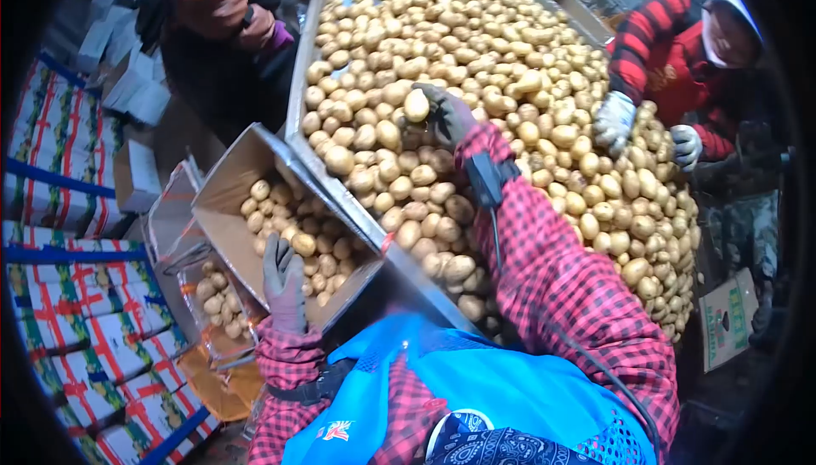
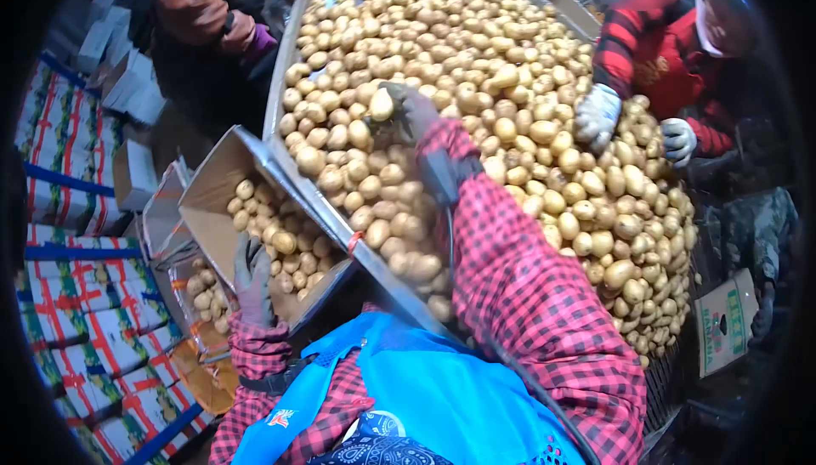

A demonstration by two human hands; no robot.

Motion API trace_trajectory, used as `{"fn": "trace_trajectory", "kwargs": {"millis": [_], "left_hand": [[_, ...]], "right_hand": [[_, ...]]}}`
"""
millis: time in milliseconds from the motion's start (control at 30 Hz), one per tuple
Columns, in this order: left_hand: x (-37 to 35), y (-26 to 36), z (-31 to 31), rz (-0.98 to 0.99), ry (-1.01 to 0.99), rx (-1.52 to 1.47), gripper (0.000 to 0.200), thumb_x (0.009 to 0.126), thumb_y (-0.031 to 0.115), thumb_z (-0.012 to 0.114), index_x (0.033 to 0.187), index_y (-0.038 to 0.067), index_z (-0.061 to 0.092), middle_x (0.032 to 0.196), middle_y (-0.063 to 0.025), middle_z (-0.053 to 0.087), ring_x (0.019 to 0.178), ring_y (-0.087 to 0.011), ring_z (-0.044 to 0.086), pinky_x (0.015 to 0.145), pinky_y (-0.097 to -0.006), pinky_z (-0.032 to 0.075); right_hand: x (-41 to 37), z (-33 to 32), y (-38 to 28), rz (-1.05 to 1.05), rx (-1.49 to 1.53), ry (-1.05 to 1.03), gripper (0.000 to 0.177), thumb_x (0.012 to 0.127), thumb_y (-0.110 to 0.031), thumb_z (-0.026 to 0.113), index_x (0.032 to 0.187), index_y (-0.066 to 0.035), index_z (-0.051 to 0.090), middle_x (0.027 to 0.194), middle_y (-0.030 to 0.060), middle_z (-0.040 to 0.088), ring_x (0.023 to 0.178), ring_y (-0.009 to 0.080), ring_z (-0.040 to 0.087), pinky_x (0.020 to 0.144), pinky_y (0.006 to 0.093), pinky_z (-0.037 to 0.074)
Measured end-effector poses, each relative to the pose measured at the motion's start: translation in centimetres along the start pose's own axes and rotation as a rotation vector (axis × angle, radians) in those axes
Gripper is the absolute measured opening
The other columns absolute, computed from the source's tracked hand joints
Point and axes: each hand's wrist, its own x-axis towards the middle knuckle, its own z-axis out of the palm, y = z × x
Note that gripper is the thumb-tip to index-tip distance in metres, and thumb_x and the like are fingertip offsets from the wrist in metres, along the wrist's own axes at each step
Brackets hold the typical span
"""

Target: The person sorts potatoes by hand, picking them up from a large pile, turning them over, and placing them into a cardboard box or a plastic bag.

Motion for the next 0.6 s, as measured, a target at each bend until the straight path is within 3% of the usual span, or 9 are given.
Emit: {"fn": "trace_trajectory", "kwargs": {"millis": [67,200,233,333,433,467,533,567,600], "left_hand": [[0.1,0.8,1.6,-0.051,-0.096,-0.046,0.051,0.091,0.005,0.056,0.139,-0.001,0.041,0.127,-0.012,0.053,0.119,-0.0211,0.051,0.101,-0.033,0.041],[-0.6,4.7,6.0,-0.27,-0.642,-0.12,0.04,0.094,0.01,0.056,0.131,-0.002,0.05,0.116,-0.0102,0.061,0.111,-0.0177,0.056,0.098,-0.0308,0.043],[-0.7,3.3,6.7,-0.245,-0.738,-0.052,0.039,0.094,0.011,0.055,0.131,-0.002,0.05,0.115,-0.0079,0.062,0.105,-0.0145,0.057,0.093,-0.0286,0.044],[-1.7,2.4,9.0,-0.074,-0.952,0.324,0.042,0.093,0.014,0.057,0.131,-0.003,0.049,0.118,-0.0077,0.059,0.112,-0.0136,0.054,0.098,-0.027,0.042],[-2.7,3.6,10.0,-0.264,-0.943,0.11,0.036,0.093,0.01,0.059,0.126,-0.001,0.054,0.115,-0.0103,0.061,0.106,-0.0122,0.057,0.093,-0.0256,0.045],[-2.8,3.0,9.8,-0.321,-0.903,0.039,0.037,0.093,0.011,0.06,0.127,-0.001,0.054,0.114,-0.01,0.062,0.107,-0.0123,0.057,0.094,-0.0257,0.044],[-2.5,0.5,8.8,-0.225,-0.834,0.146,0.041,0.096,0.011,0.055,0.133,-0.004,0.047,0.121,-0.0105,0.059,0.113,-0.016,0.055,0.099,-0.0289,0.043],[-2.5,0.6,8.9,-0.232,-0.722,0.142,0.036,0.093,0.012,0.06,0.126,-0.002,0.055,0.114,-0.0084,0.062,0.107,-0.0126,0.056,0.093,-0.0249,0.044],[-2.4,1.0,8.8,-0.275,-0.679,0.064,0.036,0.092,0.012,0.061,0.125,-0.001,0.055,0.112,-0.008,0.062,0.105,-0.0126,0.057,0.092,-0.0251,0.045]], "right_hand": [[-3.9,0.9,-0.3,-0.207,0.324,-0.224,0.041,0.091,0.008,0.043,0.132,0.001,0.047,0.124,0.0178,0.058,0.113,0.0296,0.06,0.099,0.0418,0.049],[-8.2,6.2,-4.7,0.352,0.372,-0.132,0.036,0.099,-0.016,0.04,0.13,0.0,0.049,0.127,0.0186,0.055,0.121,0.0281,0.054,0.102,0.0415,0.046],[-8.1,6.3,-3.3,0.181,-0.247,-0.358,0.042,0.099,-0.026,0.044,0.132,-0.001,0.048,0.13,0.0176,0.053,0.125,0.0286,0.049,0.105,0.0407,0.04],[-10.0,6.6,-3.5,-0.222,-0.704,-0.407,0.048,0.083,-0.039,0.063,0.12,-0.009,0.058,0.12,0.0189,0.058,0.116,0.0354,0.052,0.099,0.0421,0.042],[-4.3,-0.2,-9.4,-0.194,-1.354,-0.122,0.05,0.078,-0.042,0.068,0.119,-0.014,0.061,0.124,0.0143,0.058,0.115,0.0336,0.054,0.099,0.0444,0.042],[0.7,-7.3,-5.3,-0.632,-1.49,0.147,0.058,0.074,-0.05,0.068,0.119,-0.015,0.061,0.124,0.0137,0.058,0.115,0.0337,0.054,0.097,0.0474,0.042],[3.2,-14.4,-8.2,-0.162,-1.791,0.261,0.069,0.07,-0.058,0.064,0.124,-0.015,0.059,0.125,0.0177,0.057,0.109,0.0354,0.057,0.096,0.0489,0.043],[4.2,-18.4,-8.0,0.294,-1.671,0.003,0.073,0.07,-0.05,0.069,0.131,-0.012,0.053,0.126,0.0229,0.054,0.12,0.0374,0.051,0.101,0.0451,0.042],[2.8,-19.8,-5.1,-0.029,-1.645,0.325,0.065,0.07,-0.043,0.07,0.126,-0.014,0.057,0.121,0.0221,0.056,0.115,0.0369,0.055,0.096,0.0468,0.045]]}}
